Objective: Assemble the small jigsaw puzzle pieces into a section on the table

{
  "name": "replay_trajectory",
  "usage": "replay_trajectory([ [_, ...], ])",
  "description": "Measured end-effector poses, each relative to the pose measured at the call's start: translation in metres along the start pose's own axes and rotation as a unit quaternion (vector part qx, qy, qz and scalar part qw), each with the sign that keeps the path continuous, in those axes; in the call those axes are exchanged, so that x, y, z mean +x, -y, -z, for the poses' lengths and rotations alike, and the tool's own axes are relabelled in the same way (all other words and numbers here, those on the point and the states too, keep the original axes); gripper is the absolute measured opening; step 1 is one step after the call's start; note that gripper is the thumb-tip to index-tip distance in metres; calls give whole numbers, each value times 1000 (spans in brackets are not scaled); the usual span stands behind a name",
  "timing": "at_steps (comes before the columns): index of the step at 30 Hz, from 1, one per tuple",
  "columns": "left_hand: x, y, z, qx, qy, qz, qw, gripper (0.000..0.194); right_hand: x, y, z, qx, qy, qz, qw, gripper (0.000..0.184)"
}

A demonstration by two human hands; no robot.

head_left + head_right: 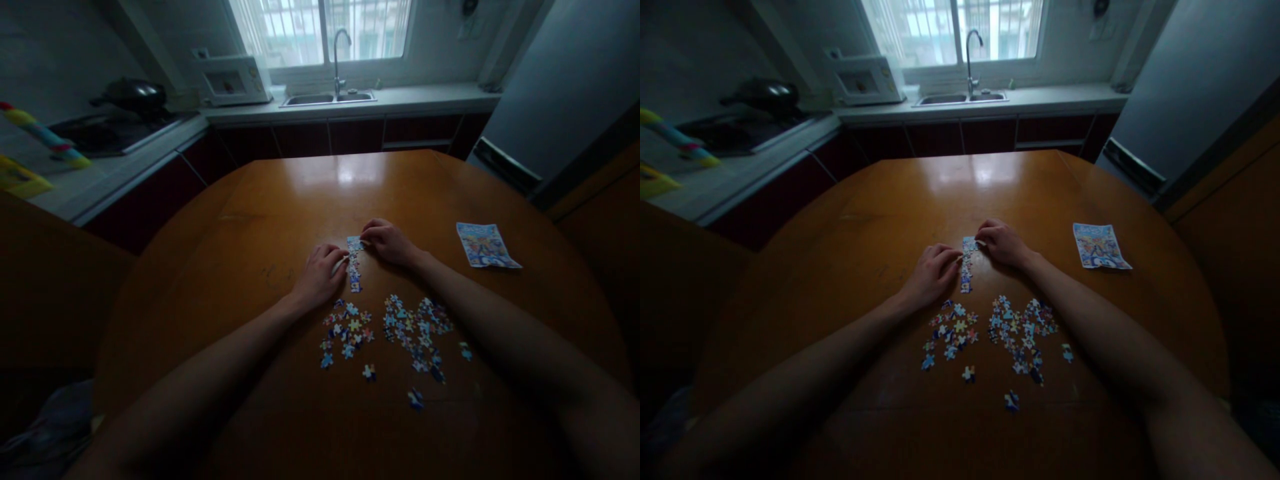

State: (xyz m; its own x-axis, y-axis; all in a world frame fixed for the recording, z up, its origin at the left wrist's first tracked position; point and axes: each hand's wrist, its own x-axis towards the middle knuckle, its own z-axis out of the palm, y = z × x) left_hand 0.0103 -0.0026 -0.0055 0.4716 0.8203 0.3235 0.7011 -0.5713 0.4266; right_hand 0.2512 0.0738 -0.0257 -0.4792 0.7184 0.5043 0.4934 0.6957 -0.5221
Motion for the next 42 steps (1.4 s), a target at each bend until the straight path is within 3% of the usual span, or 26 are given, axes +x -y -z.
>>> replay_trajectory([
  [24,1,1,-1,-21,-13,-14,1000,17,0,-3,-1,8,-11,6,1000,21],
  [42,0,0,1,-8,-1,-23,1000,21,-1,1,0,5,-4,6,1000,21],
])
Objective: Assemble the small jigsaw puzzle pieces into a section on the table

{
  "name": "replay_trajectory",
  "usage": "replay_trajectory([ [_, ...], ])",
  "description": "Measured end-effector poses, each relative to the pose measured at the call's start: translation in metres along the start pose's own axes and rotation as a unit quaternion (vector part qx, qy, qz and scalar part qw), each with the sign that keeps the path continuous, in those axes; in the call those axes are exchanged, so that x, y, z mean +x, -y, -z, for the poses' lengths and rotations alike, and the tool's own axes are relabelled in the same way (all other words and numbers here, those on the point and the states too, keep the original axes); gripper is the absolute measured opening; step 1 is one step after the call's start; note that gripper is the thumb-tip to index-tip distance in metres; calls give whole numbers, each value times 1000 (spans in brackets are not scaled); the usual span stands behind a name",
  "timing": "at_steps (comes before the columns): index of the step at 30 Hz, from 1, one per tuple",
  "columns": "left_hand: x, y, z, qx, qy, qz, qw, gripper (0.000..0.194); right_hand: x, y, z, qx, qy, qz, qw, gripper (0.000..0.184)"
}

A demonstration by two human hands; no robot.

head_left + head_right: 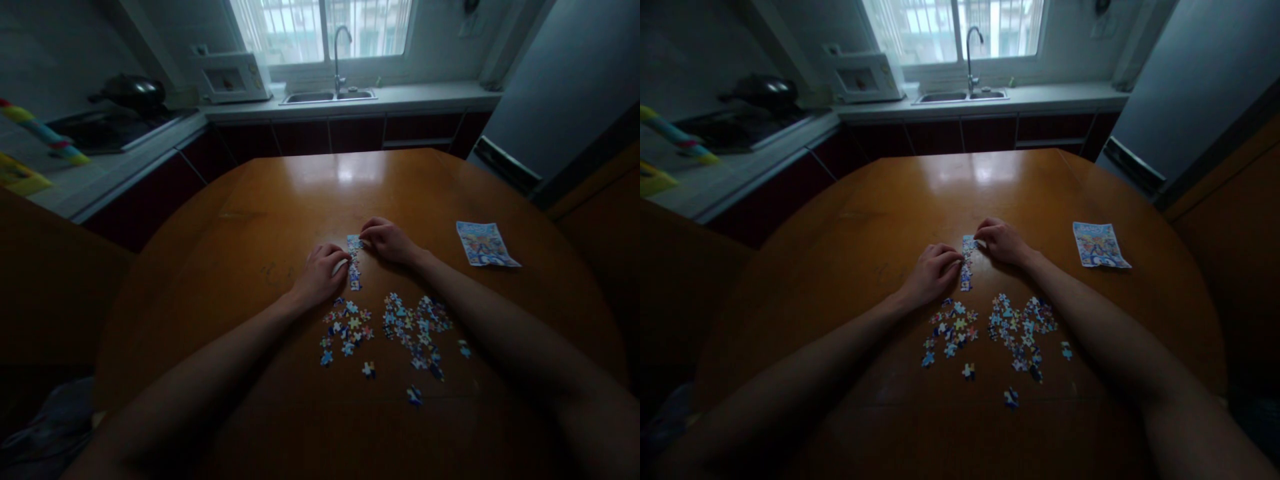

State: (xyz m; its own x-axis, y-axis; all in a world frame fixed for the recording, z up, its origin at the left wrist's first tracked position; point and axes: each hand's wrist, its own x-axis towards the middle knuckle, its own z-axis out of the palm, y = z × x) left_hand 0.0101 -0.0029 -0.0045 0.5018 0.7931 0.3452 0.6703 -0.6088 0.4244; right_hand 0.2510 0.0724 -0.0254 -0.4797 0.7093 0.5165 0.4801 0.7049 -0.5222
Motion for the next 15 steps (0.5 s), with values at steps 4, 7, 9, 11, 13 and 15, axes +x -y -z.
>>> replay_trajectory([
  [4,0,1,-1,3,1,0,1000,21,0,0,0,-4,13,13,1000,22],
  [7,0,2,-1,1,-2,1,1000,21,0,0,0,4,3,4,1000,23],
  [9,0,3,-2,0,-1,1,1000,22,1,0,0,9,-6,-3,1000,22],
  [11,0,3,-1,-1,3,0,1000,23,1,0,0,10,-8,-5,1000,19],
  [13,0,3,-1,0,3,0,1000,23,1,0,-1,10,-5,-2,1000,17],
  [15,0,3,-1,2,3,-1,1000,22,0,0,-1,12,-5,1,1000,18],
])
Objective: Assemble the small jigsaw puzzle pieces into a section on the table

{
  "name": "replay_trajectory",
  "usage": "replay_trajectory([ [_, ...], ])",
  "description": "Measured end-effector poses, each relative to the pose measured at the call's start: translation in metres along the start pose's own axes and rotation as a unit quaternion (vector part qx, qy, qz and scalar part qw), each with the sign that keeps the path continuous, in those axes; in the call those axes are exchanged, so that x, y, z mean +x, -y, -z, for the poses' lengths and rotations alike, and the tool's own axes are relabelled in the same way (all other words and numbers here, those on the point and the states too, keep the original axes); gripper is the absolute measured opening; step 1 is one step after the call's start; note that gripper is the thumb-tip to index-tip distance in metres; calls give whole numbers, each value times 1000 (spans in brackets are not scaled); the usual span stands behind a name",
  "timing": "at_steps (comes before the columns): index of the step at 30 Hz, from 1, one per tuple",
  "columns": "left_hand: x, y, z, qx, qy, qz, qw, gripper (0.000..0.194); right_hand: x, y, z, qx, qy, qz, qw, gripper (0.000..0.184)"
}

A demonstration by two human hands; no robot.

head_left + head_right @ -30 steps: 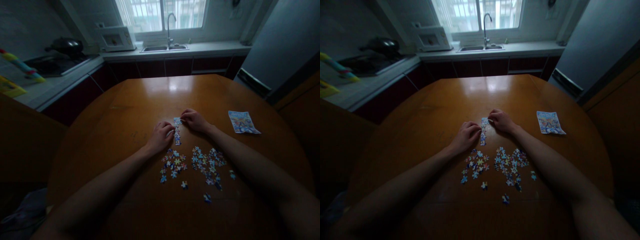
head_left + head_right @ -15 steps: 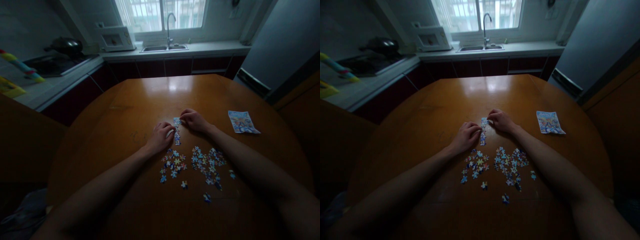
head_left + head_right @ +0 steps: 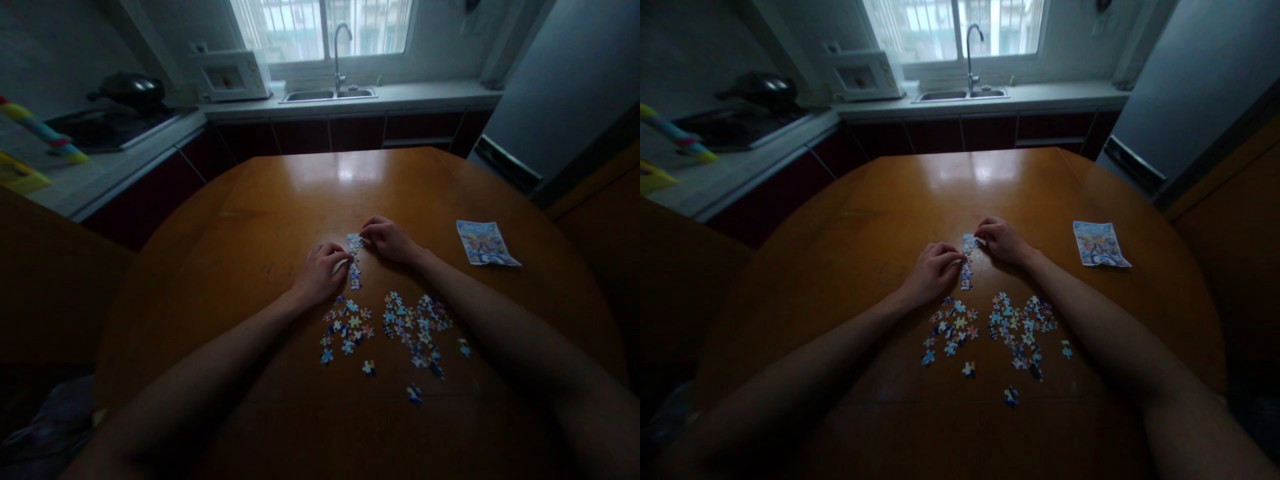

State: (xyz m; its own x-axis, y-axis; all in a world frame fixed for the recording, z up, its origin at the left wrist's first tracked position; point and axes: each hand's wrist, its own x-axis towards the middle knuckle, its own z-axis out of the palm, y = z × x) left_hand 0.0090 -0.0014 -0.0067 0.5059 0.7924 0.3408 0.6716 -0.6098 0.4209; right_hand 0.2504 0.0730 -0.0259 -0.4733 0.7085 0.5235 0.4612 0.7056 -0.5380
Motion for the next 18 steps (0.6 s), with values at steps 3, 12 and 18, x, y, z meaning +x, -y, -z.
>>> replay_trajectory([
  [3,0,-1,0,2,1,1,1000,23,0,-1,0,3,-2,-2,1000,22],
  [12,1,-2,1,-2,6,14,1000,22,1,-1,0,2,0,-15,1000,23],
  [18,0,-2,1,-12,-1,9,1000,20,0,-1,0,6,-4,-21,1000,22],
])
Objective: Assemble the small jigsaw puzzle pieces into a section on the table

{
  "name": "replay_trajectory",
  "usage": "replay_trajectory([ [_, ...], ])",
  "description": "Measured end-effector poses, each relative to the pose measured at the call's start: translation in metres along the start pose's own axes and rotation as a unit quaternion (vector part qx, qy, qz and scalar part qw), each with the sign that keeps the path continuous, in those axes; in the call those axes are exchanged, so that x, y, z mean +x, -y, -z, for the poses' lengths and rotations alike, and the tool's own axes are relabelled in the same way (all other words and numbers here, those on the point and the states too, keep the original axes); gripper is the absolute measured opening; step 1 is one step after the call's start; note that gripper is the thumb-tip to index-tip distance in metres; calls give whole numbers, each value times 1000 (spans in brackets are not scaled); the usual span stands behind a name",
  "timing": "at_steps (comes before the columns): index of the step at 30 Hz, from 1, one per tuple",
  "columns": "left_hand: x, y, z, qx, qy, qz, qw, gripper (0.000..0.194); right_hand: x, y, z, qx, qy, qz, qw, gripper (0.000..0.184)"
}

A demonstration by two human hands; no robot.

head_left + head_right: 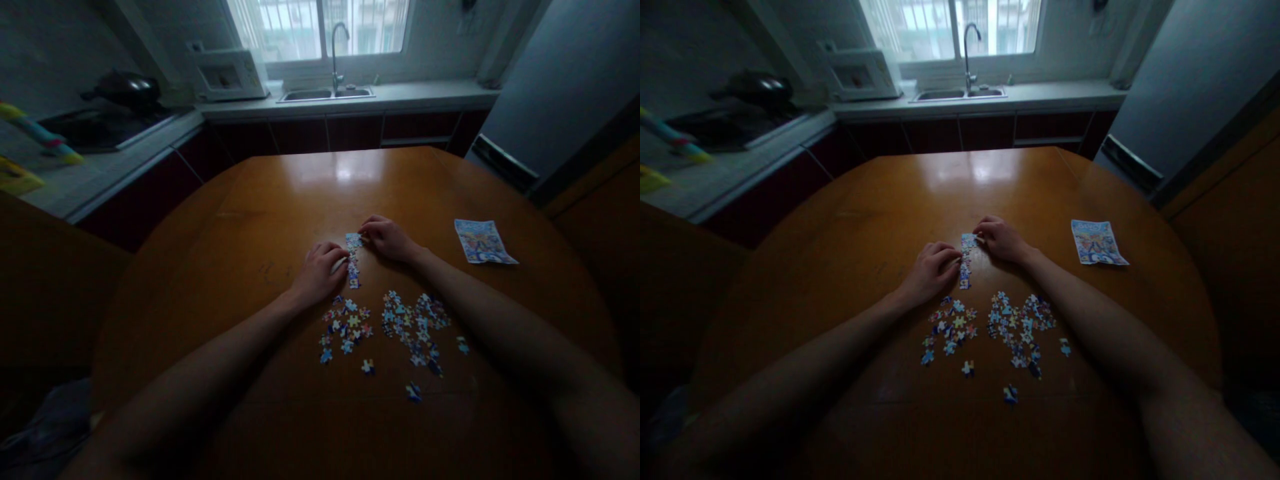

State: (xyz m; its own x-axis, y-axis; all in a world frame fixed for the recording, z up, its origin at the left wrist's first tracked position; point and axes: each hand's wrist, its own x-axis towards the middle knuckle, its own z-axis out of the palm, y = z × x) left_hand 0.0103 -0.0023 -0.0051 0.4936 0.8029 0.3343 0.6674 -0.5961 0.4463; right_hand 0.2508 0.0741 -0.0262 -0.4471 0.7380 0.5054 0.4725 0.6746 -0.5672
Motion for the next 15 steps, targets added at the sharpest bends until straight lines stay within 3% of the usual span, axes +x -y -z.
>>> replay_trajectory([
  [15,0,0,0,-11,-10,3,1000,18,0,0,1,9,-2,-8,1000,21],
])
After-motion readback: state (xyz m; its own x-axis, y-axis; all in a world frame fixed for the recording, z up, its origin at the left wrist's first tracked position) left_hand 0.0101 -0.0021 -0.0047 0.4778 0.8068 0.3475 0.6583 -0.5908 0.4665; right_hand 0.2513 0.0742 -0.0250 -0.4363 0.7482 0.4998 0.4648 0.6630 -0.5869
